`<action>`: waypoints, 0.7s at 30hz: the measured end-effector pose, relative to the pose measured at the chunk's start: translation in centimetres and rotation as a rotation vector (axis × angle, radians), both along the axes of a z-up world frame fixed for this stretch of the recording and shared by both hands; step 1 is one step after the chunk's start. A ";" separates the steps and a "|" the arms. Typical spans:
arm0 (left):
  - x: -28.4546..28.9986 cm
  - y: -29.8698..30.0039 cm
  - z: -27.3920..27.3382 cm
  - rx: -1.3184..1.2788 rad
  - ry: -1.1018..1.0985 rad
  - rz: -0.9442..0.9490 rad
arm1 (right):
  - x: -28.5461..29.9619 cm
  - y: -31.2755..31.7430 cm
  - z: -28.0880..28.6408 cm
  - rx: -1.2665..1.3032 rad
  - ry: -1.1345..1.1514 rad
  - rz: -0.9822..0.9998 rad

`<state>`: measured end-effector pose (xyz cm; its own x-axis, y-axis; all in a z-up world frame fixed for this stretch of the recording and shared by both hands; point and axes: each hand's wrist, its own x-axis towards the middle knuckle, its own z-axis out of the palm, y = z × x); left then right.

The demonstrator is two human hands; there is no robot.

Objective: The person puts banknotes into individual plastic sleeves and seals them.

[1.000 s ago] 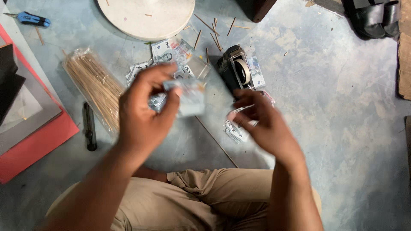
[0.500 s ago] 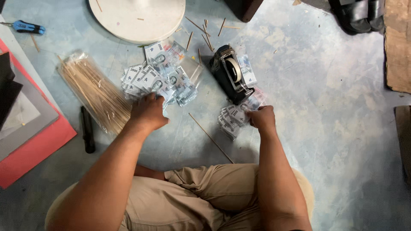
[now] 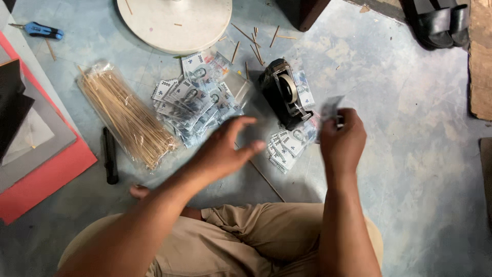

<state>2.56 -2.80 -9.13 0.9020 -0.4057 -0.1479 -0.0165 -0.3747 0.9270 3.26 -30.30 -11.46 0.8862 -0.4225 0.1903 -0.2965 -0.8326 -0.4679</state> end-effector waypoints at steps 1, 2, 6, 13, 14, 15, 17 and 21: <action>-0.5 -0.3 1.3 -0.001 0.001 0.005 | -1.0 1.6 0.6 -0.001 0.001 0.005; -1.1 -0.7 2.6 -0.198 0.131 -0.006 | -2.0 3.1 1.2 0.082 -0.070 0.249; -3.1 -2.6 3.8 -0.624 0.335 0.134 | -4.6 9.9 7.8 0.182 -0.094 0.838; -2.0 -1.5 4.7 -0.583 0.417 0.089 | -3.6 6.0 7.3 0.823 -0.205 0.538; -2.0 -1.7 4.0 -0.552 0.446 0.040 | -3.6 6.1 7.4 0.855 -0.216 0.534; -2.0 -1.8 3.3 -0.521 0.473 -0.004 | -3.5 6.3 7.4 0.888 -0.225 0.534; -2.2 -2.2 5.6 -0.565 0.479 0.035 | -3.4 5.9 7.7 0.739 -0.257 0.576; -1.3 -1.7 4.4 -0.758 0.469 0.084 | -3.1 6.7 8.9 0.410 -0.473 0.803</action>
